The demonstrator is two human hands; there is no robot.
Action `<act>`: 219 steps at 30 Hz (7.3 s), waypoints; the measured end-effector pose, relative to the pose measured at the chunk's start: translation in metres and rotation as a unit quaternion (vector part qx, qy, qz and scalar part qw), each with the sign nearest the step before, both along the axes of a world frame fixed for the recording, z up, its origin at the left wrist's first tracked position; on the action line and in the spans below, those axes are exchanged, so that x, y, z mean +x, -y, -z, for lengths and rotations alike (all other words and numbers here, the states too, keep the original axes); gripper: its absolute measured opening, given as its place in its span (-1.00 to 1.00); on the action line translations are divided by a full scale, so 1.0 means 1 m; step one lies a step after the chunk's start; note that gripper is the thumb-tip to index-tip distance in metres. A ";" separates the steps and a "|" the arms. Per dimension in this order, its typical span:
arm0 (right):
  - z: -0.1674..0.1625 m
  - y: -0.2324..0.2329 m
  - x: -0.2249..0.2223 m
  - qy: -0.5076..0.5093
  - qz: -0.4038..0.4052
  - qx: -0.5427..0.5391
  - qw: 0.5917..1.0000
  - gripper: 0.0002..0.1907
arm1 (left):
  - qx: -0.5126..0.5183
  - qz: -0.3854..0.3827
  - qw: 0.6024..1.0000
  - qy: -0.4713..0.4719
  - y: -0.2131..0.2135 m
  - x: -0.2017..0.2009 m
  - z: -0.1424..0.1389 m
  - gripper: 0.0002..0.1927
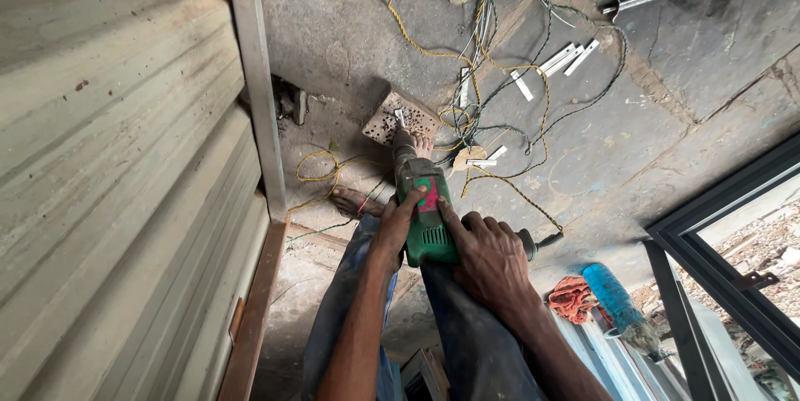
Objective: The person sits on the floor of a workshop and drills holes into a small perforated wooden board using a green corded power drill. They reposition the board, change the drill bit, and continue drilling multiple holes across the board's surface.
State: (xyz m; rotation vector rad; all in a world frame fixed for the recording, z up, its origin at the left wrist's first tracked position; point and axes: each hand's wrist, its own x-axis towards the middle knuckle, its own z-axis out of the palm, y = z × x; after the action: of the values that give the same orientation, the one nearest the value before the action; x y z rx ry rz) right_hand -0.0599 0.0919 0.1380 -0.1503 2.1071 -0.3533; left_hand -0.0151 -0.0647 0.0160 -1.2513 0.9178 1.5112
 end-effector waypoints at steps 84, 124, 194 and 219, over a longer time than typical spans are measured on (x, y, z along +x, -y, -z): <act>0.021 -0.001 -0.042 0.104 0.025 0.005 0.994 0.09 | -0.445 0.131 0.851 -0.248 -0.055 -0.032 -0.051 -0.62; 0.025 -0.001 -0.043 0.101 0.024 0.000 0.995 0.12 | -0.446 0.152 0.823 -0.318 -0.051 -0.030 -0.044 -0.66; 0.026 -0.005 -0.042 0.103 -0.003 -0.012 0.995 0.04 | -0.469 0.120 0.815 -0.318 -0.056 -0.015 -0.041 -0.69; 0.029 -0.012 -0.047 0.076 -0.023 -0.043 0.996 -0.07 | -0.489 0.124 0.800 -0.325 -0.060 -0.021 -0.042 -0.69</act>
State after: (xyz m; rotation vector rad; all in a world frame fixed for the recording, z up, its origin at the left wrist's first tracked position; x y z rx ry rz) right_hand -0.1072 0.1036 0.1088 -0.2145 1.9358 -0.4159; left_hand -0.0365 -0.0042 0.0582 -1.1674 2.4408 1.2489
